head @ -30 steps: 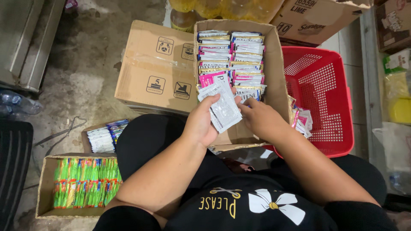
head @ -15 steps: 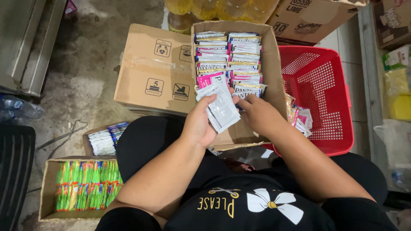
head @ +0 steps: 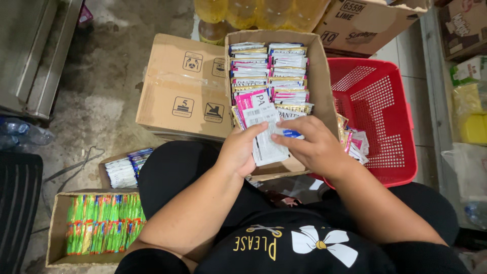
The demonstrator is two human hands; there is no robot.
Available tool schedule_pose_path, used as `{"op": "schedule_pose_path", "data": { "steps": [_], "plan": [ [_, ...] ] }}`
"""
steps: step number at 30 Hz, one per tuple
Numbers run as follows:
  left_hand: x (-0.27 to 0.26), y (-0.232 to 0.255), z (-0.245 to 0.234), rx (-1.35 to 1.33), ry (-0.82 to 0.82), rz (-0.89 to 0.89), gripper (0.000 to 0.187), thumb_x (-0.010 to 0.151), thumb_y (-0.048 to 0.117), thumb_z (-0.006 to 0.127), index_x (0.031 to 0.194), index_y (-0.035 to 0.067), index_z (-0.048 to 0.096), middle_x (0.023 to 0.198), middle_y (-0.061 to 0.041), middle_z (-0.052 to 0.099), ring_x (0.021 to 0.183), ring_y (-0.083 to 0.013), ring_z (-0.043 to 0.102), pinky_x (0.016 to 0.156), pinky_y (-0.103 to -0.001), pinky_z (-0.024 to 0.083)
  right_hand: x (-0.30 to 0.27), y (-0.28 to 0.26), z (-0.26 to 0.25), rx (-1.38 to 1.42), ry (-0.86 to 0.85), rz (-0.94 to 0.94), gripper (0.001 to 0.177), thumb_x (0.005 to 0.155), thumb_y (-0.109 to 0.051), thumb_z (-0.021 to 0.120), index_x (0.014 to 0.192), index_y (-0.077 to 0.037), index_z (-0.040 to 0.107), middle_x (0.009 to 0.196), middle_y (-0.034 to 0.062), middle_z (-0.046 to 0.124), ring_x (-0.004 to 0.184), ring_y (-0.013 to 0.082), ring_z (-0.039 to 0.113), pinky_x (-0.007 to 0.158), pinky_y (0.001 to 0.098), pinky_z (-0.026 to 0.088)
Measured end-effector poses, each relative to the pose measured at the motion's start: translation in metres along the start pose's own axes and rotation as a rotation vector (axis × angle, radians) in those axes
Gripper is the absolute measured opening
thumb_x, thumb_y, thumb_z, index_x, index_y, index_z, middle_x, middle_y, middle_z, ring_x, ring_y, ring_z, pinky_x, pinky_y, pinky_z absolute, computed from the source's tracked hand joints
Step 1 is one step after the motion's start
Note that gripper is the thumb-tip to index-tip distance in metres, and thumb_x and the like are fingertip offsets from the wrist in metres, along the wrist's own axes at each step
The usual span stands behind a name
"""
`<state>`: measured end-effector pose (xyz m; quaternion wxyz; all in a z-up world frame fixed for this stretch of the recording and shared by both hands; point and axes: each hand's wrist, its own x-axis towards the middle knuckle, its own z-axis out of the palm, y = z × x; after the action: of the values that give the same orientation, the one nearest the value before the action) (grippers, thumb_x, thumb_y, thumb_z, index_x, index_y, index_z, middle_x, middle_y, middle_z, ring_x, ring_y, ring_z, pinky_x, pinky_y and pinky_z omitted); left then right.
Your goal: The person sits on the floor and sorts small sachets from a red basket into a cardboard box. They pick up handfuls of sachets, separate them by color and brand, and place them into neat rows within the box.
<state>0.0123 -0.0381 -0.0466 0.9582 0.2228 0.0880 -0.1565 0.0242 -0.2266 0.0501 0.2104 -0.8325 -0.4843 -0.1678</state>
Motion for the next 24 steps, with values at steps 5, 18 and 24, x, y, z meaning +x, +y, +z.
{"op": "schedule_pose_path", "data": {
  "steps": [5,18,24],
  "plan": [
    [-0.002,0.001,-0.001,-0.116,0.078,-0.169,0.041,0.097,0.011,0.059,0.135,-0.004,0.056,0.123,-0.021,0.067,0.110,-0.0335,0.069,0.095,-0.049,0.058,-0.013,0.004,0.002,0.088,0.038,0.077,0.037,0.070,0.008,0.071,0.103,-0.009,0.074,0.108,0.0044,0.071,0.101,0.0279,0.065,0.089,0.0396,0.053],
    [-0.004,0.009,0.009,-0.068,0.015,-0.107,0.047,0.099,0.010,0.050,0.143,-0.007,0.049,0.135,-0.022,0.062,0.122,-0.0375,0.065,0.094,-0.051,0.059,-0.041,0.011,0.005,0.592,0.308,0.713,0.041,0.096,0.007,0.069,0.132,-0.004,0.054,0.118,0.0085,0.066,0.107,0.0154,0.069,0.091,0.0297,0.059],
    [-0.007,0.010,0.018,0.020,0.015,-0.088,0.048,0.099,0.009,0.050,0.145,-0.005,0.047,0.137,-0.022,0.061,0.122,-0.0384,0.065,0.089,-0.049,0.060,-0.037,0.016,-0.002,0.972,0.505,0.736,0.068,0.099,0.013,0.061,0.155,-0.005,0.027,0.144,0.0128,0.048,0.125,0.0194,0.061,0.099,0.0339,0.057]
  ]
}}
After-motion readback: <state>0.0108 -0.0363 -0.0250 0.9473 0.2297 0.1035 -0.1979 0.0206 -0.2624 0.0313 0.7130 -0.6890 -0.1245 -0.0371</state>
